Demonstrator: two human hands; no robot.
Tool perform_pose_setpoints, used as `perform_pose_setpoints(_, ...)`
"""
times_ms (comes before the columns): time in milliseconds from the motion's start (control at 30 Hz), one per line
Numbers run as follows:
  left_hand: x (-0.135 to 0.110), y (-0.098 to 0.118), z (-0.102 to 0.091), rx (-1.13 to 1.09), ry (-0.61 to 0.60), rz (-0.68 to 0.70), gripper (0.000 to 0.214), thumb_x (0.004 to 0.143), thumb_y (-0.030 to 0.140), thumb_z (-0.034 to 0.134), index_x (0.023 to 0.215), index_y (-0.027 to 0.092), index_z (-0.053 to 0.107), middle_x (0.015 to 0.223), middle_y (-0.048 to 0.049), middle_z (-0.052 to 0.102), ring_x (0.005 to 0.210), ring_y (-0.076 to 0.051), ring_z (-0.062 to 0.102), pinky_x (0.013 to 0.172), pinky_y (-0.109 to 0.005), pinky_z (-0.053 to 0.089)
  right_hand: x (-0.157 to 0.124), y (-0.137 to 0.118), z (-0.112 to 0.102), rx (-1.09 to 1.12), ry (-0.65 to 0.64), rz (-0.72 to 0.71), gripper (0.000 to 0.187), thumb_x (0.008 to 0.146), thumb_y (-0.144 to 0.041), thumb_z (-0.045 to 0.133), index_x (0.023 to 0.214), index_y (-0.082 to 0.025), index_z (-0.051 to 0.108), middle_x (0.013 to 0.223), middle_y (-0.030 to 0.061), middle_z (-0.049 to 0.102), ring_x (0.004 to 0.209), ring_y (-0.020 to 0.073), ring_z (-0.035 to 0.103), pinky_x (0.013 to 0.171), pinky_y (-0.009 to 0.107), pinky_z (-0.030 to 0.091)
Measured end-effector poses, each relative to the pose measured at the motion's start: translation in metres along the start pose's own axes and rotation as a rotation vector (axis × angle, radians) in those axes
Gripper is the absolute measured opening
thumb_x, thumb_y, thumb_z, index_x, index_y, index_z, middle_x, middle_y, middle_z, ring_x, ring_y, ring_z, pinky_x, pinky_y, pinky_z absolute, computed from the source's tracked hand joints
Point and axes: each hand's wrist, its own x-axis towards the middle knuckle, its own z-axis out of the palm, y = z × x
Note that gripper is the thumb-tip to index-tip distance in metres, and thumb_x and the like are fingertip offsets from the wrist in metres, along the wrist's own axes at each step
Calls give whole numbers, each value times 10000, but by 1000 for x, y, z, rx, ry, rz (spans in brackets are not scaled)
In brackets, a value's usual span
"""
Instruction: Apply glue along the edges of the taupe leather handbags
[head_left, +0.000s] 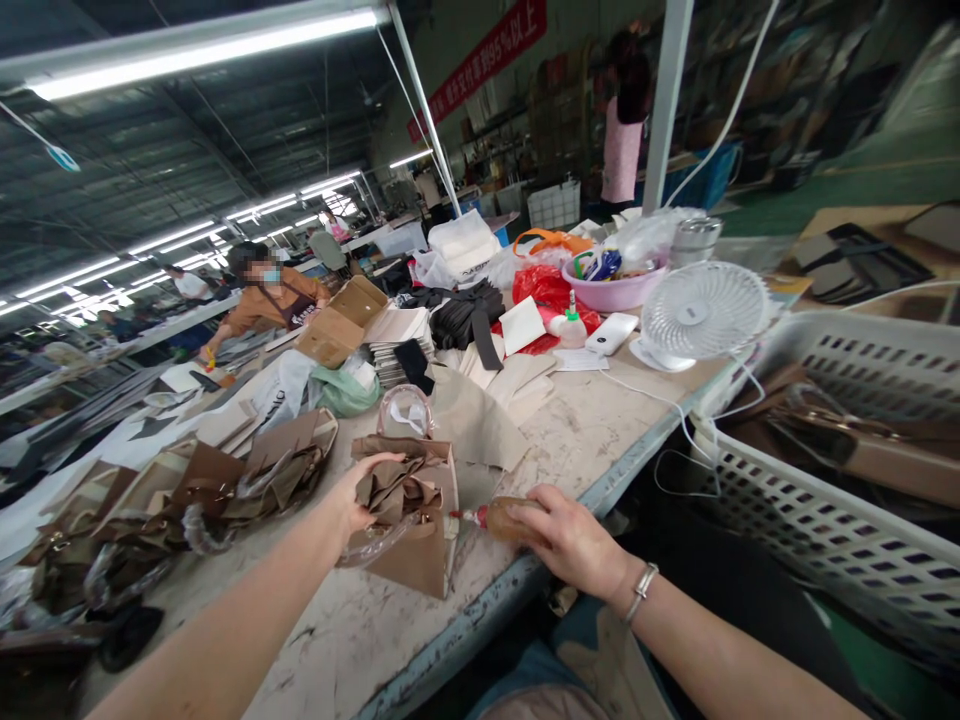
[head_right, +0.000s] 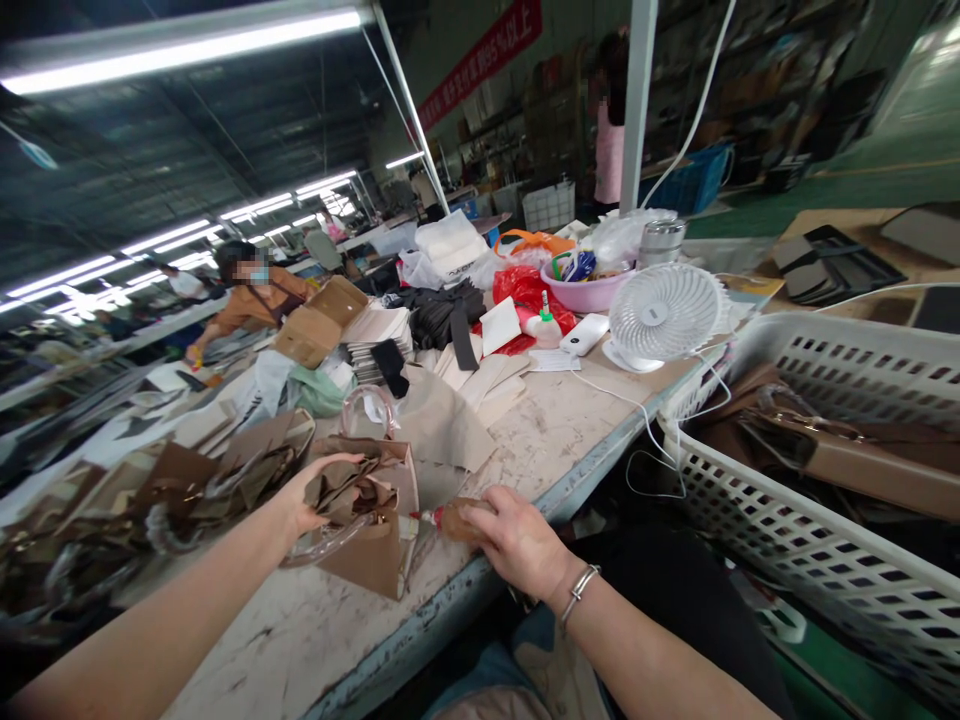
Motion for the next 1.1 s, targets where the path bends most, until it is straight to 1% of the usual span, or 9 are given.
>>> perform_pose_setpoints(133, -2, 0, 4, 1, -7, -3, 205, 811, 115, 553, 645, 101, 671, 562, -119, 706, 437, -214, 655, 414, -290, 564, 3, 6, 2, -16, 120, -21, 497, 806, -8, 530, 1244, -243, 544, 1022, 68, 512, 921, 206, 519, 806, 330, 495)
perform_pose_setpoints(300, -2, 0, 4, 12, -32, -39, 195, 816, 136, 563, 648, 110, 661, 562, -122, 703, 430, -220, 652, 387, -292, 549, 7, 9, -1, 0, 224, -12, 471, 843, -34, 513, 1260, -253, 527, 1050, 77, 502, 924, 208, 520, 803, 333, 500)
perform_pose_setpoints(400, 2, -1, 2, 20, -52, -56, 160, 813, 146, 572, 686, 114, 665, 622, -142, 723, 496, -239, 682, 452, -318, 581, 7, 8, -2, 7, 190, 3, 465, 834, -28, 526, 1239, -255, 544, 1026, 66, 513, 912, 199, 525, 800, 323, 495)
perform_pose_setpoints(567, 6, -1, 1, 26, -63, -70, 168, 810, 169, 578, 666, 131, 657, 653, -147, 732, 585, -282, 712, 551, -396, 616, 2, 4, -1, 42, 56, 2, 364, 845, -66, 560, 1166, -238, 576, 973, 47, 518, 860, 174, 532, 767, 289, 487)
perform_pose_setpoints(667, 6, 0, 1, 21, -58, -62, 194, 812, 152, 571, 633, 135, 644, 619, -135, 722, 555, -262, 704, 524, -361, 610, 0, 3, 0, 53, 1, 3, 367, 839, -65, 561, 1164, -235, 569, 985, 47, 507, 876, 174, 535, 775, 286, 488)
perform_pose_setpoints(733, 7, 0, 0, 19, -56, -55, 189, 812, 146, 571, 639, 130, 647, 610, -131, 719, 533, -247, 696, 513, -342, 606, 2, 4, 1, 37, 11, 11, 389, 827, -54, 562, 1170, -237, 567, 980, 46, 505, 873, 178, 533, 772, 290, 490)
perform_pose_setpoints(800, 10, -1, -3, 19, -54, -48, 168, 811, 150, 578, 661, 130, 651, 613, -123, 719, 516, -238, 686, 510, -345, 605, 5, 6, 0, 21, 57, 19, 415, 821, -40, 553, 1186, -238, 562, 977, 47, 507, 873, 183, 531, 771, 297, 492)
perform_pose_setpoints(967, 19, -1, -7, 29, -49, -45, 140, 803, 160, 594, 677, 132, 648, 607, -115, 713, 511, -228, 675, 497, -342, 599, 15, 14, -3, 43, 246, 23, 480, 822, -15, 534, 1247, -239, 524, 1046, 74, 510, 959, 207, 532, 833, 336, 505)
perform_pose_setpoints(1100, 16, 0, -3, 36, -20, -31, 177, 807, 143, 589, 639, 118, 640, 558, -114, 691, 469, -209, 655, 446, -295, 572, 21, 17, -1, 34, 328, 13, 438, 846, -47, 541, 1240, -237, 524, 1052, 84, 503, 949, 212, 536, 825, 350, 516)
